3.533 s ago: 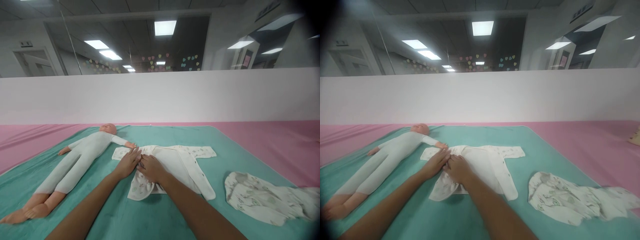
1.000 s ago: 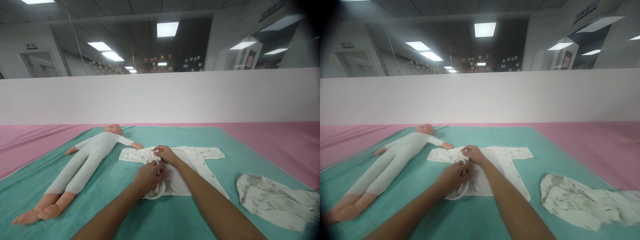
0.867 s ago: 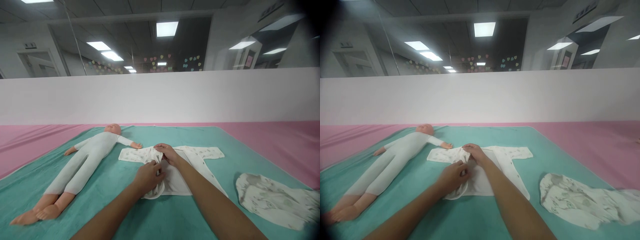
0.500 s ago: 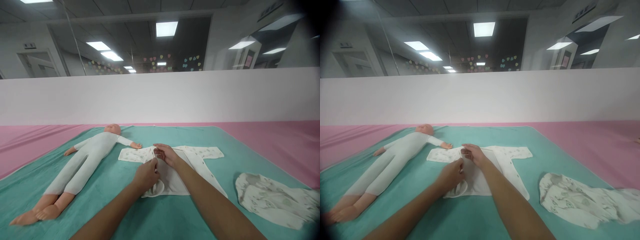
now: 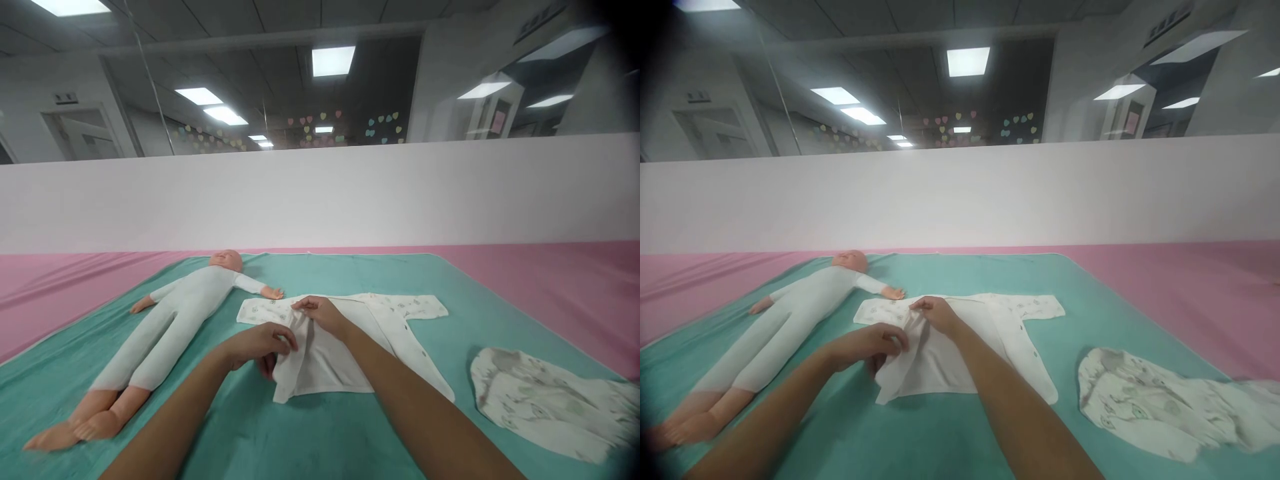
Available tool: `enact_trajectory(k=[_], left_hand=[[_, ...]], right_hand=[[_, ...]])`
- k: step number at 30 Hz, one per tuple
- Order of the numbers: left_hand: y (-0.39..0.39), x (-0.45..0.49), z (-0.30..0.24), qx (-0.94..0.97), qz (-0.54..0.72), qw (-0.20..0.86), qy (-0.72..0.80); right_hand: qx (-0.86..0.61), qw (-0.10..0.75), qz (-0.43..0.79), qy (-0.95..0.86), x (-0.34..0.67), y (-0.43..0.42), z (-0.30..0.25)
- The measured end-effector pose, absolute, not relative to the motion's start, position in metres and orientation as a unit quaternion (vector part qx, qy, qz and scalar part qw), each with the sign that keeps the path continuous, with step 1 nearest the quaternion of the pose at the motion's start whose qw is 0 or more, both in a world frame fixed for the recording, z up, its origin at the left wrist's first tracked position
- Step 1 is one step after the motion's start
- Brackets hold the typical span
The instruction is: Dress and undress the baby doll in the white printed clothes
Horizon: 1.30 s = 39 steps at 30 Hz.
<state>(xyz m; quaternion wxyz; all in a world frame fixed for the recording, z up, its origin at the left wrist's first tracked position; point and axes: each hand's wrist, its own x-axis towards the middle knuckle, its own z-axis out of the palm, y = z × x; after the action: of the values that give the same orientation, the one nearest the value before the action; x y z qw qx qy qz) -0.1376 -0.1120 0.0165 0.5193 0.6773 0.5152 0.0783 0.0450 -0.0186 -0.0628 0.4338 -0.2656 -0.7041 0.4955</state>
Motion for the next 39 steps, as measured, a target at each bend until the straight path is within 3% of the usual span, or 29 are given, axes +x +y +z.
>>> enact_trajectory(k=[5,10,12,17,23,28,33,36,39], left_hand=[[-0.114,-0.147,0.022,0.707,-0.079,0.554,0.432],[-0.115,-0.156,0.028,0.718,-0.111,0.552,0.409],[-0.115,-0.157,0.028,0.725,-0.066,0.536,0.427],[-0.115,-0.144,0.026,0.745,0.199,0.424,0.475],[-0.104,-0.138,0.019,0.655,0.409,0.332,0.541],[-0.097,-0.150,0.008,0.611,0.483,0.174,0.603],[-0.107,-0.158,0.013,0.619,0.459,0.108,0.629],[-0.112,-0.192,0.032,0.626,0.433,0.053,0.647],[-0.114,-0.255,0.052,0.594,0.425,-0.004,0.683]], right_hand=[[-0.317,0.371,0.348,-0.800,0.043,-0.024,-0.064],[-0.332,0.287,0.237,-0.867,0.041,-0.034,-0.059],[-0.326,0.272,0.207,-0.881,0.039,-0.034,-0.059],[-0.337,0.233,0.149,-0.900,0.031,-0.038,-0.061],[-0.305,0.186,0.125,-0.926,0.003,-0.078,-0.055],[-0.222,0.134,0.153,-0.954,-0.023,-0.120,-0.044],[-0.131,0.138,0.210,-0.959,-0.033,-0.143,-0.035],[-0.120,0.167,0.350,-0.914,-0.041,-0.144,-0.032],[-0.253,0.267,0.557,-0.745,-0.067,-0.127,-0.035]])
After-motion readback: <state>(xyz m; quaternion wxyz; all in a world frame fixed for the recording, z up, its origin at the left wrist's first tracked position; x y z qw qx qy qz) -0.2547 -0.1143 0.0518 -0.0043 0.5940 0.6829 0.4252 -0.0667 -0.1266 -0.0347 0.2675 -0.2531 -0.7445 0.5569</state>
